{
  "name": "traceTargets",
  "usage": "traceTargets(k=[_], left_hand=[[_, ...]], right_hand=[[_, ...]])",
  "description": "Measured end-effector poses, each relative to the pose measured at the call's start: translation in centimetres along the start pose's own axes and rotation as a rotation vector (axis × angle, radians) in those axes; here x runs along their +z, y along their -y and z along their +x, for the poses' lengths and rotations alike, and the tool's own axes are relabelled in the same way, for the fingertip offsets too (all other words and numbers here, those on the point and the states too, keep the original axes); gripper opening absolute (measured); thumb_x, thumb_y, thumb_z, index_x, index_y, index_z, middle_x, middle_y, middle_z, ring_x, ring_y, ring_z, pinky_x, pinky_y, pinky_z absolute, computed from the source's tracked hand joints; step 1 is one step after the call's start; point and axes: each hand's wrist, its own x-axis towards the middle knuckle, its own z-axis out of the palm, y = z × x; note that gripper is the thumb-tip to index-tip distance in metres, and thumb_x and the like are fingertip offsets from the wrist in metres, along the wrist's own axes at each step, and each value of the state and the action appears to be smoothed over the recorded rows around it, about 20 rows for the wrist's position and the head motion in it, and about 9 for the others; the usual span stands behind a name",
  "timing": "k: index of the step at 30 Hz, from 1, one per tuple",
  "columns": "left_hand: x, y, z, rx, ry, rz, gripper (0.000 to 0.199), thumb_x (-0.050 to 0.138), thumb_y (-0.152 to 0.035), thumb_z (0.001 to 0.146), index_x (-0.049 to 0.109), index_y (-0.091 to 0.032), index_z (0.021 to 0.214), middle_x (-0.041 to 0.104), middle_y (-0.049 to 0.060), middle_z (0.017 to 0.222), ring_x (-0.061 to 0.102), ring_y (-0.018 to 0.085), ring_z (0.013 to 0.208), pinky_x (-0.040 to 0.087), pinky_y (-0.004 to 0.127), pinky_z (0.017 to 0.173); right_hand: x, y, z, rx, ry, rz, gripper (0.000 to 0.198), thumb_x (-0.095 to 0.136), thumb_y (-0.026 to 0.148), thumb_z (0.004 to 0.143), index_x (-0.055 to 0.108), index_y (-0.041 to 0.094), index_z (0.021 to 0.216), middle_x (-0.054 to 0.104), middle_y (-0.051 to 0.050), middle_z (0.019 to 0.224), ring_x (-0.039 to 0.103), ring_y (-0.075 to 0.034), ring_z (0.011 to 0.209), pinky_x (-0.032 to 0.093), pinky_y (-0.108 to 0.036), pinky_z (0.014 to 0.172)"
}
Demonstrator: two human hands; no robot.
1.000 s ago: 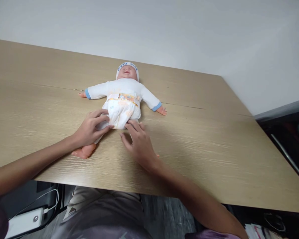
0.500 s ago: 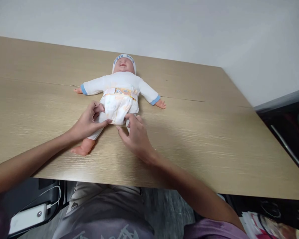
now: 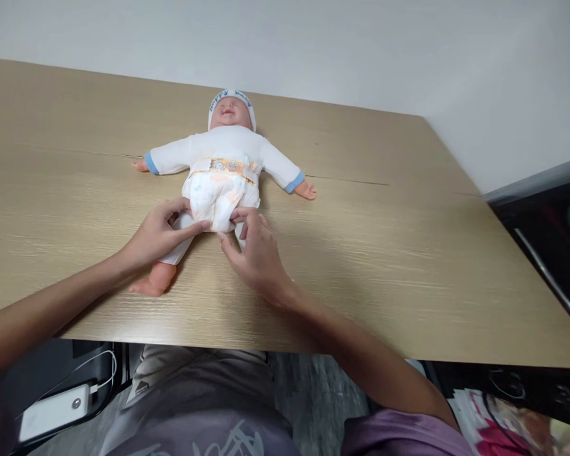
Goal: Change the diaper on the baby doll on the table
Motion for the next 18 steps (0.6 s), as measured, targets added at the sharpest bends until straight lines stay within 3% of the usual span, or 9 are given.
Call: traceTargets(k=[9, 13, 18], left_hand=[[-0.3, 0.5, -0.4, 0.004, -0.066, -0.01, 0.033, 0.083, -0.051, 0.099, 0.073, -0.022, 0.111, 0.069, 0.006, 0.119, 0.064, 0.025, 0.11, 0.052, 0.039, 0.1], [-0.1, 1.0, -0.2, -0.021, -0.088, -0.126, 0.038, 0.087, -0.053, 0.095, 0.072, -0.021, 0.109, 0.072, 0.004, 0.109, 0.065, 0.022, 0.096, 0.053, 0.036, 0.088], [0.0, 1.0, 0.0, 0.0, -0.021, -0.199, 0.039, 0.086, -0.054, 0.097, 0.071, -0.02, 0.11, 0.075, 0.005, 0.105, 0.067, 0.022, 0.095, 0.052, 0.035, 0.086]], right_hand=[[-0.7, 0.3, 0.0, 0.061, 0.038, 0.065, 0.033, 0.076, 0.033, 0.098, 0.054, 0.027, 0.123, 0.077, -0.005, 0.112, 0.062, -0.021, 0.083, 0.054, -0.04, 0.082], [-0.8, 0.4, -0.1, 0.064, 0.014, 0.056, 0.035, 0.077, 0.032, 0.097, 0.054, 0.027, 0.123, 0.078, -0.003, 0.11, 0.063, -0.021, 0.082, 0.054, -0.039, 0.081], [-0.6, 0.3, -0.3, 0.011, 0.016, 0.022, 0.032, 0.077, 0.033, 0.098, 0.056, 0.027, 0.121, 0.077, -0.006, 0.119, 0.065, -0.022, 0.084, 0.055, -0.041, 0.082]])
